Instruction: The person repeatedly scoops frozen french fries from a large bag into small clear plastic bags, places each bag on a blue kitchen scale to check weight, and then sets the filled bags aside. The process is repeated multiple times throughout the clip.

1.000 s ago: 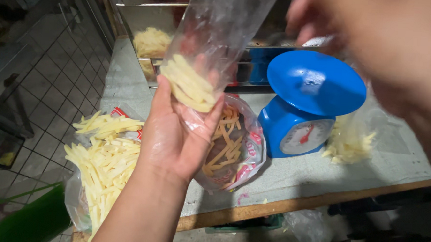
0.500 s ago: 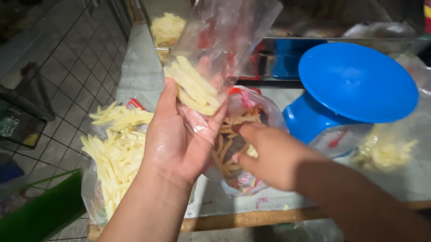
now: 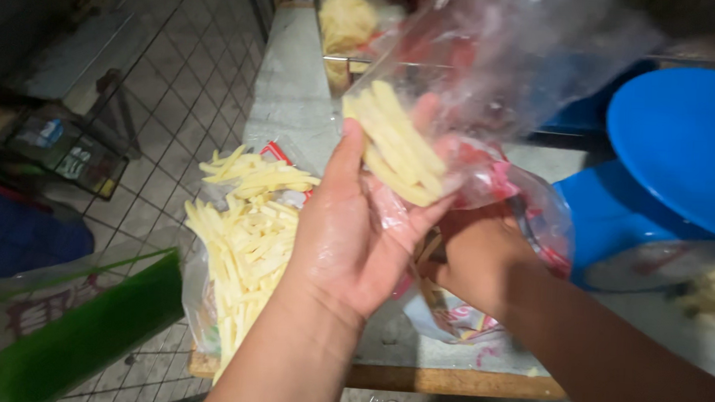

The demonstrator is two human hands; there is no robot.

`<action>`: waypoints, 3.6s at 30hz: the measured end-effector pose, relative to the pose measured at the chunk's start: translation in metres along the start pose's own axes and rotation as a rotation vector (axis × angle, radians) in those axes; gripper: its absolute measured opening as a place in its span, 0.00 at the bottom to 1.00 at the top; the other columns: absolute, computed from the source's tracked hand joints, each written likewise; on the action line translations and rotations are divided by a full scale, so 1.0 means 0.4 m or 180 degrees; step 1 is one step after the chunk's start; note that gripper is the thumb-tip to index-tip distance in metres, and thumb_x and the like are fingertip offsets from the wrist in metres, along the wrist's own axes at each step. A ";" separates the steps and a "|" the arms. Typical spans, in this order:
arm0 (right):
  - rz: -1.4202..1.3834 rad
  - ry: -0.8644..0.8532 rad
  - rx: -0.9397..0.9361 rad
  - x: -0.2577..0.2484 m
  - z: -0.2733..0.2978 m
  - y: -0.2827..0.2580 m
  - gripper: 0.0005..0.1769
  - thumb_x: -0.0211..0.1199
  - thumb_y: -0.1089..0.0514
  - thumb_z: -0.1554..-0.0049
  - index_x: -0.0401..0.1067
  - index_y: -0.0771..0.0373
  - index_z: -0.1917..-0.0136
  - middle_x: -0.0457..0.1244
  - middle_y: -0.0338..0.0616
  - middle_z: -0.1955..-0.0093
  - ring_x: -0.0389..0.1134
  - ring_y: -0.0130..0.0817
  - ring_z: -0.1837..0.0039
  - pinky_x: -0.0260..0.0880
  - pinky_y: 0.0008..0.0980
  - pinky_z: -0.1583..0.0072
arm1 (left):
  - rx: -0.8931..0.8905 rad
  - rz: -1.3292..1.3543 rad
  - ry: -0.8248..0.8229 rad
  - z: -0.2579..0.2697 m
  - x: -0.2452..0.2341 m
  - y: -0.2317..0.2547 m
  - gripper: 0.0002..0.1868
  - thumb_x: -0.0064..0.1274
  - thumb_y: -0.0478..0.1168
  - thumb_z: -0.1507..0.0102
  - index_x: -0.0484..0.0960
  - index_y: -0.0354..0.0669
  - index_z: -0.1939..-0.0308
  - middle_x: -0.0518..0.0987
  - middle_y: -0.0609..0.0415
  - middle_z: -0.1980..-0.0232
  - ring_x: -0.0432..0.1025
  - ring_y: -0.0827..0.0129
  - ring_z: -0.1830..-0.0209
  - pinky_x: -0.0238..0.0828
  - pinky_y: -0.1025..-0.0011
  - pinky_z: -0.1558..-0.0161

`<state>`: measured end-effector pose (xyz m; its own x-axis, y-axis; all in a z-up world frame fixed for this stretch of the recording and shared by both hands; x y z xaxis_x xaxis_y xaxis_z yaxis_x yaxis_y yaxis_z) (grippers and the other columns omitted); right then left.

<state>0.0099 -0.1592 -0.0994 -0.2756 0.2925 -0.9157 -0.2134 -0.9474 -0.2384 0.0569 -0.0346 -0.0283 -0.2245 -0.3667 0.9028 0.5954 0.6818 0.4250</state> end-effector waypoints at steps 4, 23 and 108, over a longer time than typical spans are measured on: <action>0.0259 0.1689 -0.1368 0.011 0.004 -0.029 0.48 0.74 0.48 0.66 0.69 0.69 0.35 0.58 0.66 0.34 0.58 0.69 0.33 0.57 0.55 0.34 | -0.0029 -0.0017 -0.0149 0.001 0.002 0.000 0.29 0.28 0.56 0.25 0.64 0.44 0.27 0.73 0.53 0.28 0.73 0.61 0.39 0.75 0.60 0.43; -0.1246 -0.0321 -0.0652 0.059 0.012 -0.037 0.27 0.64 0.62 0.53 0.70 0.58 0.38 0.71 0.51 0.56 0.74 0.49 0.51 0.73 0.43 0.51 | -0.0020 -0.0095 -0.0007 -0.012 -0.012 -0.002 0.28 0.31 0.56 0.26 0.65 0.45 0.28 0.73 0.55 0.29 0.74 0.62 0.38 0.75 0.61 0.43; -0.5307 -0.0226 0.1136 -0.041 0.219 0.040 0.24 0.61 0.66 0.46 0.68 0.55 0.37 0.70 0.45 0.45 0.73 0.39 0.46 0.76 0.45 0.44 | 0.0724 0.0097 0.0266 0.067 -0.046 0.094 0.24 0.33 0.52 0.27 0.70 0.48 0.32 0.77 0.58 0.32 0.74 0.64 0.40 0.77 0.62 0.46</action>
<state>-0.0711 -0.1679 -0.0599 0.4111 0.8767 0.2498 -0.4732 0.4394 -0.7635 0.0627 0.0149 -0.0271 -0.1389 -0.3885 0.9109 0.4099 0.8148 0.4100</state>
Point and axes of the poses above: each hand's wrist, its own z-axis away from the middle knuckle, its own x-axis out of the palm, y = z × x, the point moved 6 cm from there along -z, towards the middle knuckle
